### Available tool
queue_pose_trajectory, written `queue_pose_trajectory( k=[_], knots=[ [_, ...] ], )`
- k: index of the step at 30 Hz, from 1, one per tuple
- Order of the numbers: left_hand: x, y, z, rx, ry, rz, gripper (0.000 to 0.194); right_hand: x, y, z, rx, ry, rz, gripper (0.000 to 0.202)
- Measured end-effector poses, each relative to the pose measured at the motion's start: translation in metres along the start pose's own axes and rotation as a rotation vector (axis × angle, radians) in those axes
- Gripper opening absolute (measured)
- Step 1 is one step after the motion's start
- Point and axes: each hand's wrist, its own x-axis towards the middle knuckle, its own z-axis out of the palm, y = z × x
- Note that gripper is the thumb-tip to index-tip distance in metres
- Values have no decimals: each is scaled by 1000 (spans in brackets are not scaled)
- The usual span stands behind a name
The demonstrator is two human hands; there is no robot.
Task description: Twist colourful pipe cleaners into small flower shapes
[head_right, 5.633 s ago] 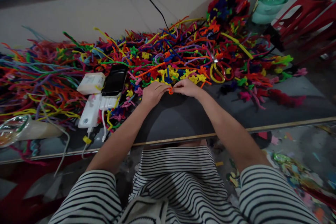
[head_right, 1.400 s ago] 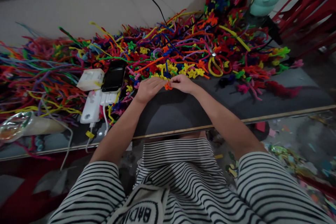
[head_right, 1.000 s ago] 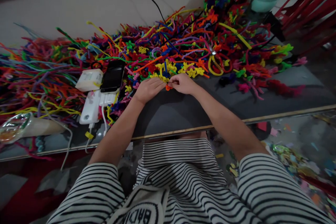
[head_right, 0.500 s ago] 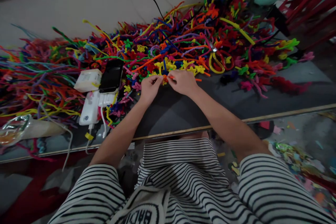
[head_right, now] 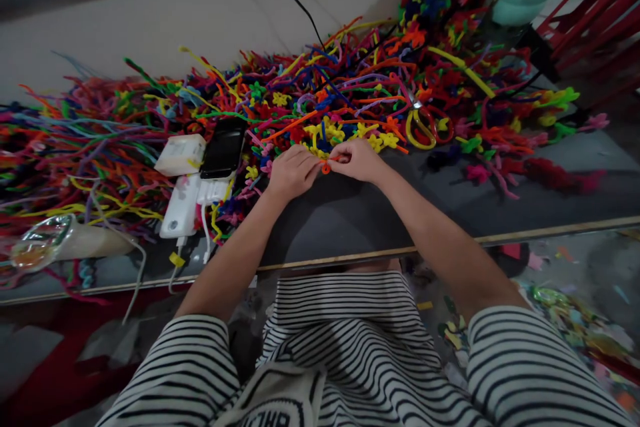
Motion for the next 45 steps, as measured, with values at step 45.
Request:
queue_pose_trajectory(
  k=[45],
  knots=[
    [0,9,25,-520,174,-636,12,-7,-5,13,-429,151,18,30]
  ],
)
